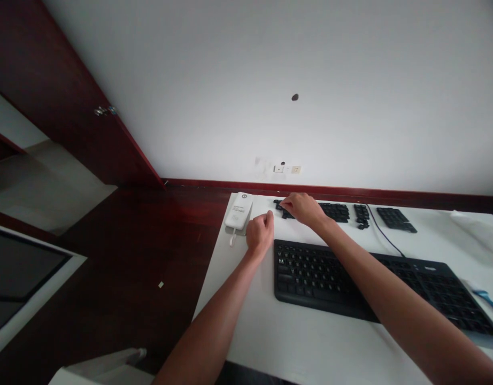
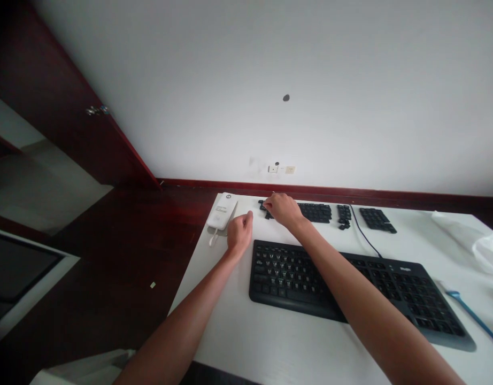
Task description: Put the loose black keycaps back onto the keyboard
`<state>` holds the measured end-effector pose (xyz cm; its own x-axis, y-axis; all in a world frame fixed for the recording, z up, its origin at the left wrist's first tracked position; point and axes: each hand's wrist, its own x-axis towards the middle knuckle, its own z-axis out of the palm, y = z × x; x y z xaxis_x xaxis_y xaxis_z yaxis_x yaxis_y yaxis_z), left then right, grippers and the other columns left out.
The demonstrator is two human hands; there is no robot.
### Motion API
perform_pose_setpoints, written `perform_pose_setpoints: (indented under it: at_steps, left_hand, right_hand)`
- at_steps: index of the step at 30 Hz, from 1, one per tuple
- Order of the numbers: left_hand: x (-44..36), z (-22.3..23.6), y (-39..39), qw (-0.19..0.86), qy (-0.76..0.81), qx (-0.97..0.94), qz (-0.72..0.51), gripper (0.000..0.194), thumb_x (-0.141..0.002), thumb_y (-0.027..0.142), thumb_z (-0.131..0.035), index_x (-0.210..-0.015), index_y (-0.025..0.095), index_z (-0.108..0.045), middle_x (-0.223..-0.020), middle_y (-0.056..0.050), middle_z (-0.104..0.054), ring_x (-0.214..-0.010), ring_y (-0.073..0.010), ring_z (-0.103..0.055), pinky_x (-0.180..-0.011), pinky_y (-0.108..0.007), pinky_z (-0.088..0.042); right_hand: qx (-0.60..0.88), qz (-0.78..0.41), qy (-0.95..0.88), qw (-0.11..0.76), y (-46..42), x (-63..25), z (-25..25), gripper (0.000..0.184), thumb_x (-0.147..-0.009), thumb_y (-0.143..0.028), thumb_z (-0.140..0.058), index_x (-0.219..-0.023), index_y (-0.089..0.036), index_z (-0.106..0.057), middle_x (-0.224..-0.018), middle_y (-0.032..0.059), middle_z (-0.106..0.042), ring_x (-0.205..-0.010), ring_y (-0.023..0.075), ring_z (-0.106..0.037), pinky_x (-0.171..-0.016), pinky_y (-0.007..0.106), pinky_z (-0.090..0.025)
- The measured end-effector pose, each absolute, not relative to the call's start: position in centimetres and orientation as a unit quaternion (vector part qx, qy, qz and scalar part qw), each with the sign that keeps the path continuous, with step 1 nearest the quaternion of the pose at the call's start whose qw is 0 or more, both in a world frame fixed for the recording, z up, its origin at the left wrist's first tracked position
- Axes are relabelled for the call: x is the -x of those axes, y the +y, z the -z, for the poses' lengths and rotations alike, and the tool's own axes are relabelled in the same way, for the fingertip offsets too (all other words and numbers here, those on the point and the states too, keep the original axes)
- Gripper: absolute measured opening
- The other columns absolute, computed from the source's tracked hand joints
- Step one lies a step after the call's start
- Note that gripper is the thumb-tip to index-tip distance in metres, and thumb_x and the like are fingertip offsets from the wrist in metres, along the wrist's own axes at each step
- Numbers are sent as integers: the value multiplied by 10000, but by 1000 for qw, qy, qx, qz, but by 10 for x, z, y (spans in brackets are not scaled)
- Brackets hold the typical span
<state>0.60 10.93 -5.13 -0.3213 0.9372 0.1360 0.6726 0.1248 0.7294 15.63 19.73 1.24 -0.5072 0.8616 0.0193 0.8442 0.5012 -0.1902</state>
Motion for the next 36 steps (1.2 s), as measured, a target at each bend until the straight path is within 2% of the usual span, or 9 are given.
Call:
perform_pose_setpoints:
  at_steps: [3,7,14,18,22,26,30,36]
  left_hand:
    - [-5,53,110,181,729,-550,-365,603,-1098,496,-367,-702,195,-707,-759,-129,-750,-660,-205,-615,-632,-318,-272]
    - [-5,54,110,180,728,-552,-365,598,-1097,499,-366,-718,195,-714,-784,-135,-757,-691,-206,-631,-649,-314,-286]
    - [-4,51,109,184,722,-552,-375,605,-1108,469,-343,-739,190,-732,-785,-134,-762,-699,-210,-646,-660,-309,-311]
    - [-4,53,110,184,720,-551,-381,607,-1107,482,-333,-801,182,-764,-809,-140,-770,-709,-208,-646,-662,-305,-318]
    - [-3,55,110,180,716,-555,-383,601,-1110,469,-325,-821,183,-767,-823,-137,-771,-723,-210,-647,-674,-306,-329]
    - [-3,56,110,169,711,-558,-392,599,-1107,461,-338,-711,188,-694,-728,-98,-727,-647,-176,-582,-648,-305,-294]
    - [-4,55,110,163,713,-560,-389,594,-1103,464,-341,-665,193,-638,-685,-71,-695,-613,-166,-533,-631,-313,-259]
    - [-5,55,109,162,723,-556,-378,587,-1100,473,-342,-684,193,-649,-692,-66,-693,-619,-169,-524,-625,-314,-246]
  right_hand:
    - [502,-68,-860,56,200,-150,-7,341,-948,-169,-476,-798,-184,-782,-888,89,-740,-810,193,-674,-681,260,-410]
    - [493,-81,-865,53,198,-145,0,305,-956,-172,-520,-860,-177,-810,-833,85,-750,-803,194,-696,-718,253,-448]
    - [452,-105,-883,64,197,-142,4,204,-952,-187,-635,-1038,-188,-820,-1022,87,-795,-965,214,-727,-883,290,-512]
    - [420,-118,-898,58,199,-138,4,210,-879,-146,-729,-1073,-187,-799,-1073,70,-800,-1072,219,-718,-967,303,-513]
    - [414,-128,-900,53,197,-138,2,227,-868,-95,-714,-1065,-179,-791,-1035,66,-805,-1005,215,-736,-926,302,-526]
    - [435,-140,-887,74,184,-155,-11,252,-893,-88,-663,-1101,-164,-781,-1008,69,-803,-926,204,-741,-862,292,-531]
    - [435,-235,-865,87,159,-179,-27,201,-872,-155,-686,-1036,-193,-795,-963,37,-805,-895,196,-741,-827,283,-534]
    - [364,-431,-826,5,128,-183,-29,218,-799,-230,-698,-997,-181,-776,-962,48,-811,-906,218,-763,-814,294,-568]
